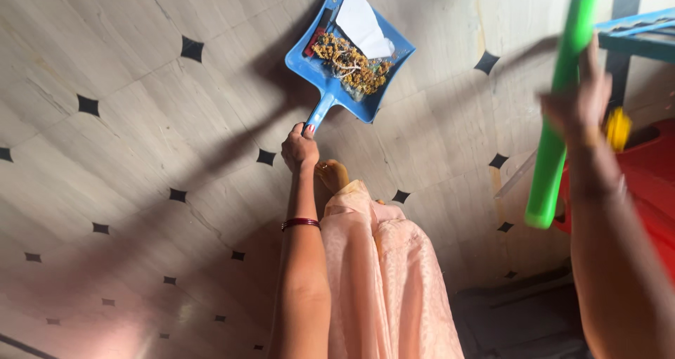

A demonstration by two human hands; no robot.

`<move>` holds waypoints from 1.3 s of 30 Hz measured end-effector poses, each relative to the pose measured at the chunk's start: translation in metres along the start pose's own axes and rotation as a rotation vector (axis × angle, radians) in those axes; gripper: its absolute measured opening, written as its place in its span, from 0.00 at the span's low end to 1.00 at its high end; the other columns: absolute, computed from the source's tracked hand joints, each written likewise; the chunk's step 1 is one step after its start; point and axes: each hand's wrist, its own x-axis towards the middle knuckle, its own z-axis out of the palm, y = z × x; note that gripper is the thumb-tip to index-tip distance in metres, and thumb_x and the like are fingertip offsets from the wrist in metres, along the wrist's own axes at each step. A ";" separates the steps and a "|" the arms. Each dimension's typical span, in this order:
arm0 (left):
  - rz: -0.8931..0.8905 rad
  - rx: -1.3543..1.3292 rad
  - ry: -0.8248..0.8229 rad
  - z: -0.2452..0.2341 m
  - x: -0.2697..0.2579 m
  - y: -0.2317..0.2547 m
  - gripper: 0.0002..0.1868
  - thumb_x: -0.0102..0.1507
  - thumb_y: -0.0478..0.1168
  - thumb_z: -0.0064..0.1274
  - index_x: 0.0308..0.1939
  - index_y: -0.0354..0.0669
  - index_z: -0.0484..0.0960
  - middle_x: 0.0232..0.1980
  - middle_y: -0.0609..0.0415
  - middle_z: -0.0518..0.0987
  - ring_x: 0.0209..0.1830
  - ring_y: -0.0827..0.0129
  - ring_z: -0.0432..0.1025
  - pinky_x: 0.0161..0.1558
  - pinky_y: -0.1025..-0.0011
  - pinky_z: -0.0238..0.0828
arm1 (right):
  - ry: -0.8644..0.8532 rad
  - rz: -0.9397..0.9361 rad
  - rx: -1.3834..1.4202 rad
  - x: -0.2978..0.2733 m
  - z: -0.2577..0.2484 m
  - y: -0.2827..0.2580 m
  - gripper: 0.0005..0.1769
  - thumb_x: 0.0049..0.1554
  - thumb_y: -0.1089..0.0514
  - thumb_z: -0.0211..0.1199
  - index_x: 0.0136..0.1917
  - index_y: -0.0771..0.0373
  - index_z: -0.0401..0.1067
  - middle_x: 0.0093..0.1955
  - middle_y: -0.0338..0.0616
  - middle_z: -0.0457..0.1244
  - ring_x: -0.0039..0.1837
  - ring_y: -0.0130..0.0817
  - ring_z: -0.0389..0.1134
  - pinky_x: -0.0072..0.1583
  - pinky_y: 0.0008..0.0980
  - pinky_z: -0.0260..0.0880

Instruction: The person sweeps debris and a piece of paper into a dustpan using a broom and then walks while carrying them.

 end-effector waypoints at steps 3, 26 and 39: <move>-0.057 -0.032 -0.014 0.007 -0.008 -0.004 0.16 0.69 0.55 0.47 0.53 0.58 0.84 0.46 0.50 0.86 0.49 0.53 0.80 0.52 0.55 0.73 | 0.011 -0.129 -0.029 0.045 0.001 -0.035 0.61 0.45 0.69 0.69 0.85 0.62 0.42 0.54 0.57 0.70 0.53 0.50 0.75 0.55 0.40 0.77; -0.061 -0.110 0.002 0.014 -0.005 -0.028 0.15 0.69 0.56 0.47 0.49 0.56 0.85 0.45 0.50 0.86 0.47 0.53 0.80 0.50 0.56 0.75 | -0.290 0.053 -0.073 -0.327 0.017 -0.006 0.55 0.48 0.63 0.61 0.86 0.55 0.45 0.51 0.58 0.68 0.48 0.54 0.72 0.47 0.46 0.75; -0.024 -0.219 0.079 0.051 -0.018 -0.061 0.14 0.68 0.53 0.48 0.48 0.54 0.84 0.46 0.47 0.85 0.46 0.46 0.78 0.49 0.51 0.73 | -0.131 -0.482 -0.228 -0.173 -0.047 -0.155 0.56 0.45 0.68 0.64 0.85 0.61 0.51 0.44 0.56 0.65 0.33 0.45 0.63 0.35 0.45 0.65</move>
